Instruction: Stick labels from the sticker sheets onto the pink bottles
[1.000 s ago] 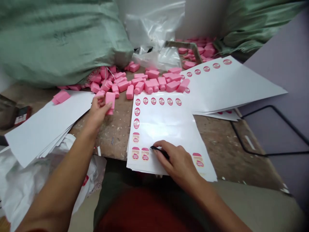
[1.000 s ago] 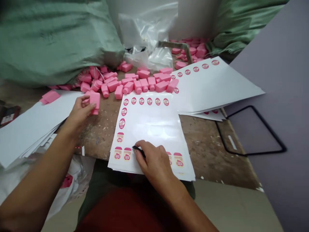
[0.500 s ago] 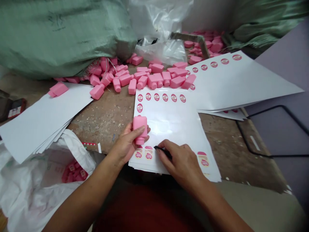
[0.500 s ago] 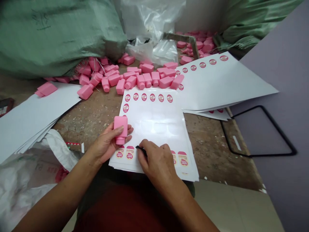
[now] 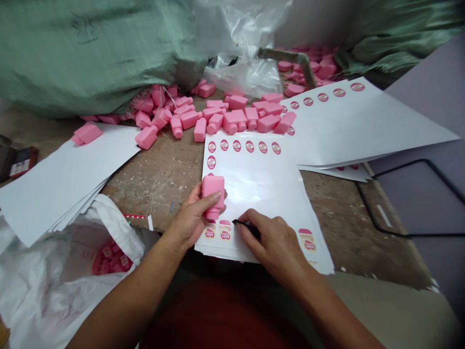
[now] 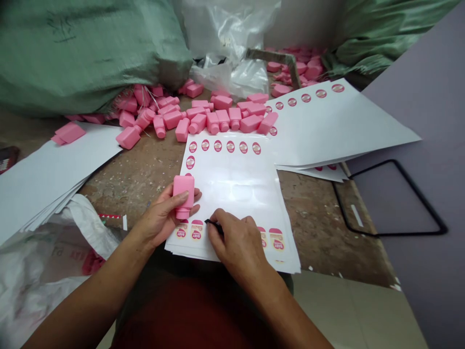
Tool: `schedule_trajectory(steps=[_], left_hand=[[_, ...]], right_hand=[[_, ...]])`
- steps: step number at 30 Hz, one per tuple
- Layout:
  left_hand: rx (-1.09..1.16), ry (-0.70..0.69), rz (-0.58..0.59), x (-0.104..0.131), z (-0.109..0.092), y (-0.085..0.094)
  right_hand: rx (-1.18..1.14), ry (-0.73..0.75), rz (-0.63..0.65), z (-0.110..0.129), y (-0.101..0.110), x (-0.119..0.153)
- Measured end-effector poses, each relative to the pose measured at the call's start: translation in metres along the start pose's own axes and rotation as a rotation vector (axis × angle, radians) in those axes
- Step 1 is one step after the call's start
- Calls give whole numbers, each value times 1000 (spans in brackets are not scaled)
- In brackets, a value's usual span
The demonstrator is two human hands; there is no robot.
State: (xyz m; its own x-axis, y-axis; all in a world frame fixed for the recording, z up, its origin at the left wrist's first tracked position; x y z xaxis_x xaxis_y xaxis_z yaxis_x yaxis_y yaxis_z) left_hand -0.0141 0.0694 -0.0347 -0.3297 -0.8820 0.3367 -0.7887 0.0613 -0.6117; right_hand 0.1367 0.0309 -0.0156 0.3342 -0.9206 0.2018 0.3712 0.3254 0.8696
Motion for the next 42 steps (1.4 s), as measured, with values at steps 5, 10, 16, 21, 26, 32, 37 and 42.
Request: schedule_trajectory(steps=[5,10,16,21,26,32,37,42], left_hand=[[1,-2,6,0,0,0],[-25,6,12,0,1,1],[-5,-10,16,0,1,1],[20,8,12,0,2,2],[43,4,14,0,1,2],[61,16,-11,1,-2,0],[52,16,-24,1,-1,0],[-35,-25,7,3,1,-1]], right_hand=[[34,8,-14,1,0,0],[85,6,1,3,1,-3],[-20,-38,64,-2,1,-5],[-92,-52,52,-7,0,-1],[61,-19,8,0,1,-2],[158,-38,-54,2,-3,-10],[-207,-120,-12,-8,0,-6],[-734,-86,-34,-11,20,3]])
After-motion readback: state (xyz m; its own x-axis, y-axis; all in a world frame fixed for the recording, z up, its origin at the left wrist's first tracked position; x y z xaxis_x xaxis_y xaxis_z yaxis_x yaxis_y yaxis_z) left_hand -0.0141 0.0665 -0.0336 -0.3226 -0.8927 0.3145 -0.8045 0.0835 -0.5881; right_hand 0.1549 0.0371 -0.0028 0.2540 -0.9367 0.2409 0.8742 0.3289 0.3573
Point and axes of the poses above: each hand's wrist, its own x-axis away from the middle knuckle, its own y-axis out of the back of the hand, z = x × y, the point moved 4 cm from there along -x, towards the middle knuckle, and after that the axes turned 13 degrees about z, right-handed, at the moved point
